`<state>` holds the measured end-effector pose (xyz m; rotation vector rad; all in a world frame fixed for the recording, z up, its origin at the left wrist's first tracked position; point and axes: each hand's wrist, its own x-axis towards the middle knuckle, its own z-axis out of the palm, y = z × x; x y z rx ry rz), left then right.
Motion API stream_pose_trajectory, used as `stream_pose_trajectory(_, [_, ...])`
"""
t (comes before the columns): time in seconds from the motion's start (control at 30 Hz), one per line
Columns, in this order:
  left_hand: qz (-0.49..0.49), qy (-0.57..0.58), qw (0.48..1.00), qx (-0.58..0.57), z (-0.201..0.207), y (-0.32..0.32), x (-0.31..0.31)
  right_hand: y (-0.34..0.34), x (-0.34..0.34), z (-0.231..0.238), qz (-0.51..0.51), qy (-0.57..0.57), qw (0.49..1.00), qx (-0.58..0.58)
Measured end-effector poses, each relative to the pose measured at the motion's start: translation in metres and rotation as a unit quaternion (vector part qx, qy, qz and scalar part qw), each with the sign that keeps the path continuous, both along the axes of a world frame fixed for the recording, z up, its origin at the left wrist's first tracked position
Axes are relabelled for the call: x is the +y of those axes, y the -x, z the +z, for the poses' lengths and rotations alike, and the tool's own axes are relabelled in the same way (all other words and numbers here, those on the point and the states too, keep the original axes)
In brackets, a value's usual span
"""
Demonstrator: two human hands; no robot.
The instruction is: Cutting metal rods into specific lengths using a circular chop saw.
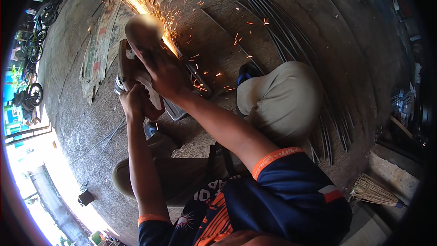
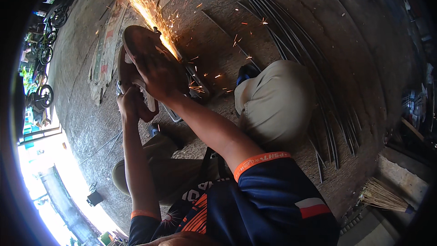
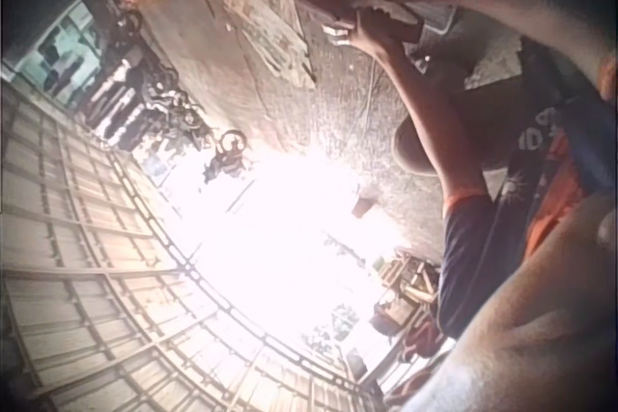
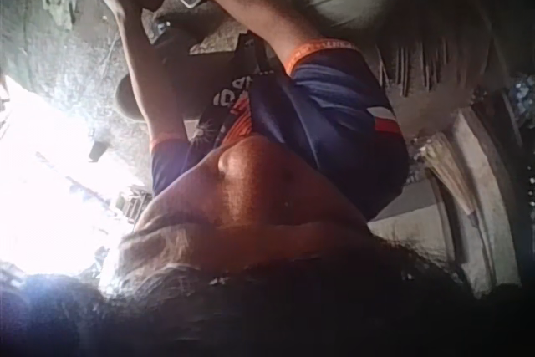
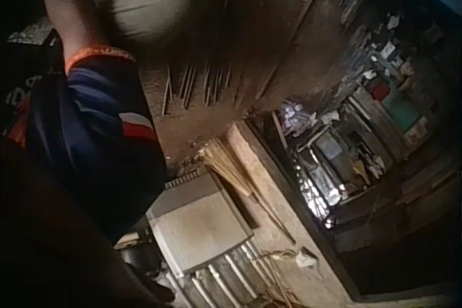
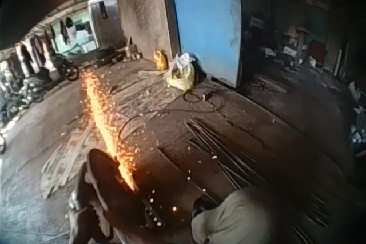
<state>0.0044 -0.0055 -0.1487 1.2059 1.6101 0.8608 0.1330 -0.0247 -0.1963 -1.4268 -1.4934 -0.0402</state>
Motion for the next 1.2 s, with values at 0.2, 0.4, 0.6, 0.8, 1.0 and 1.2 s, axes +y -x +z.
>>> stream_pose_trajectory(0.2, [0.016,-0.016,0.999,0.034,0.002,-0.005,-0.003,-0.002,0.0,-0.001,0.006,-0.006,1.0,0.013])
stream_pose_trajectory(0.4, [0.009,-0.033,0.999,0.029,0.0,-0.001,-0.004,0.002,0.0,-0.004,0.01,-0.015,0.999,0.036])
stream_pose_trajectory(0.6, [0.001,-0.027,1.0,0.016,0.008,-0.008,-0.011,-0.002,0.0,-0.005,0.006,-0.022,1.0,0.012])
stream_pose_trajectory(0.8, [0.008,-0.038,0.999,0.034,0.003,-0.002,-0.01,-0.002,-0.006,0.004,0.007,-0.017,1.0,0.006])
stream_pose_trajectory(1.0, [0.009,-0.041,0.999,0.003,0.007,-0.009,-0.014,-0.004,-0.004,-0.003,0.007,-0.013,1.0,0.006])
stream_pose_trajectory(1.2, [0.013,-0.032,0.999,0.013,0.007,-0.007,-0.016,0.0,-0.003,-0.007,0.006,-0.016,1.0,0.01])
